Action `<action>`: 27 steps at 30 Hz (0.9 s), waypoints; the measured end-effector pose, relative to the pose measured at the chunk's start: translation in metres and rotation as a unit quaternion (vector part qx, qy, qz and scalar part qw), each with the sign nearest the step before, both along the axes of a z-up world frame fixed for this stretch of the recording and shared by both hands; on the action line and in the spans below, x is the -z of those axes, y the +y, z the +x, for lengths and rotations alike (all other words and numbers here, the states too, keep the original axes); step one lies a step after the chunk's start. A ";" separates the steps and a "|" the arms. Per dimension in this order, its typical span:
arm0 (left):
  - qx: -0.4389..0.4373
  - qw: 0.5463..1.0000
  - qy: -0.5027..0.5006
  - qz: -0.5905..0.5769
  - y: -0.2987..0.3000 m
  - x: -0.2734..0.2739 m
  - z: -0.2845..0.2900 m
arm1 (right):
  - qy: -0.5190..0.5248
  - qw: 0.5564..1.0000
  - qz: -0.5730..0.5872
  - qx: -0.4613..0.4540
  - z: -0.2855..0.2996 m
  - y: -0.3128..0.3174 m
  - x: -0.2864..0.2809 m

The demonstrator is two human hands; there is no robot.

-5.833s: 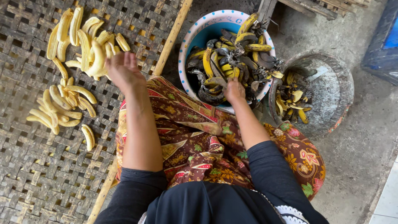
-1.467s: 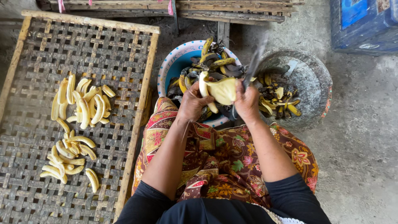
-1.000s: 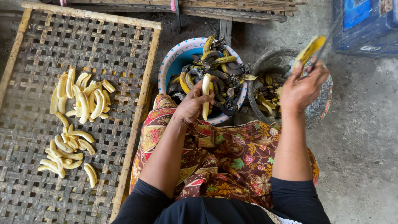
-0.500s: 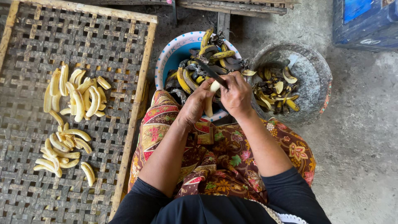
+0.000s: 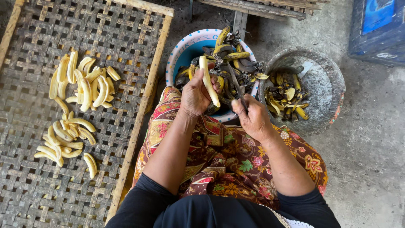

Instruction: The person peels bananas with a knife and by hand, placing the fruit on a wooden rack and the peels into a bucket.

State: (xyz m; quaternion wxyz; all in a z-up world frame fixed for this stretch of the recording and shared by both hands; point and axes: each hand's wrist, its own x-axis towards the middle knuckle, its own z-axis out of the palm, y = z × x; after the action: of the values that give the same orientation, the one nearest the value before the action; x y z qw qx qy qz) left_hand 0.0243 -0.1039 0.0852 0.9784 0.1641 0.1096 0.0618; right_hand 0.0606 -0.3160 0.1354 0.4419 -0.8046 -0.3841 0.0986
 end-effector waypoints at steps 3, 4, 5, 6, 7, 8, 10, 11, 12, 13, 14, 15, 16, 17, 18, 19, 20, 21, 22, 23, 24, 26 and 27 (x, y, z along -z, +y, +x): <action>-0.024 1.000 -0.020 -0.005 0.001 0.007 0.005 | 0.014 0.997 -0.076 0.008 -0.008 0.006 0.027; -0.039 0.999 -0.011 -0.004 0.001 0.008 0.006 | 0.024 0.995 -0.099 -0.004 -0.015 0.009 0.035; -0.055 0.998 -0.001 -0.002 0.002 0.009 0.006 | 0.023 0.997 -0.079 -0.007 -0.022 0.012 0.043; -0.062 0.998 -0.001 -0.009 0.003 0.010 0.007 | 0.022 0.998 -0.059 -0.010 -0.029 0.016 0.049; -0.069 0.997 0.000 -0.016 0.002 0.009 0.007 | 0.021 0.999 -0.039 -0.013 -0.033 0.019 0.052; -0.076 0.997 0.000 -0.022 0.002 0.009 0.008 | -0.002 0.999 -0.040 -0.013 -0.033 0.020 0.054; -0.079 0.997 0.009 -0.015 0.001 0.007 0.007 | -0.045 0.998 -0.043 -0.013 -0.033 0.023 0.057; -0.081 0.997 0.014 -0.011 0.001 0.007 0.007 | -0.040 0.997 -0.060 -0.007 -0.033 0.024 0.058; -0.082 0.996 0.022 -0.010 0.001 0.006 0.007 | -0.036 0.996 -0.077 0.000 -0.032 0.026 0.059; -0.084 0.996 0.031 -0.009 0.001 0.006 0.007 | -0.031 0.995 -0.094 0.006 -0.032 0.027 0.061; -0.085 0.996 0.040 -0.007 0.001 0.005 0.007 | -0.028 0.994 -0.104 0.005 -0.031 0.028 0.063; -0.086 0.996 0.039 -0.008 0.001 0.005 0.007 | -0.026 0.993 -0.114 0.004 -0.030 0.029 0.065; -0.086 0.995 0.039 -0.008 0.001 0.005 0.006 | -0.023 0.992 -0.123 0.002 -0.030 0.030 0.067; -0.087 0.995 0.038 -0.009 0.000 0.006 0.007 | -0.012 0.991 -0.132 0.006 -0.029 0.032 0.069; -0.085 0.995 0.041 -0.014 0.000 0.006 0.008 | -0.001 0.990 -0.140 0.010 -0.029 0.034 0.071; -0.083 0.995 0.044 -0.019 -0.001 0.008 0.008 | 0.010 0.989 -0.149 0.013 -0.029 0.035 0.072; -0.081 0.995 0.047 -0.025 -0.002 0.009 0.008 | -0.003 0.989 -0.144 0.013 -0.028 0.036 0.073; -0.081 0.995 0.053 -0.021 -0.003 0.010 0.008 | -0.017 0.990 -0.139 0.013 -0.027 0.037 0.074; -0.081 0.995 0.058 -0.018 -0.005 0.012 0.008 | -0.031 0.991 -0.133 0.012 -0.026 0.037 0.075; -0.081 0.995 0.064 -0.014 -0.006 0.013 0.008 | -0.039 0.991 -0.128 0.014 -0.026 0.038 0.077; -0.084 0.994 0.072 -0.016 -0.007 0.014 0.009 | -0.046 0.991 -0.123 0.017 -0.025 0.039 0.079; -0.089 0.992 0.089 -0.019 -0.008 0.015 0.009 | -0.049 0.992 -0.113 0.010 -0.022 0.040 0.082; -0.081 0.992 0.094 -0.021 -0.009 0.015 0.009 | -0.044 0.993 -0.108 0.001 -0.020 0.041 0.083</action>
State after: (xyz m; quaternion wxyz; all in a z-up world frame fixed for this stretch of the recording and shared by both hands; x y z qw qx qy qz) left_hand 0.0332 -0.1129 0.0699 0.9586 0.1389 0.2158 0.1231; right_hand 0.0410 -0.2749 0.0525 0.3352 -0.8516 -0.3896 0.1033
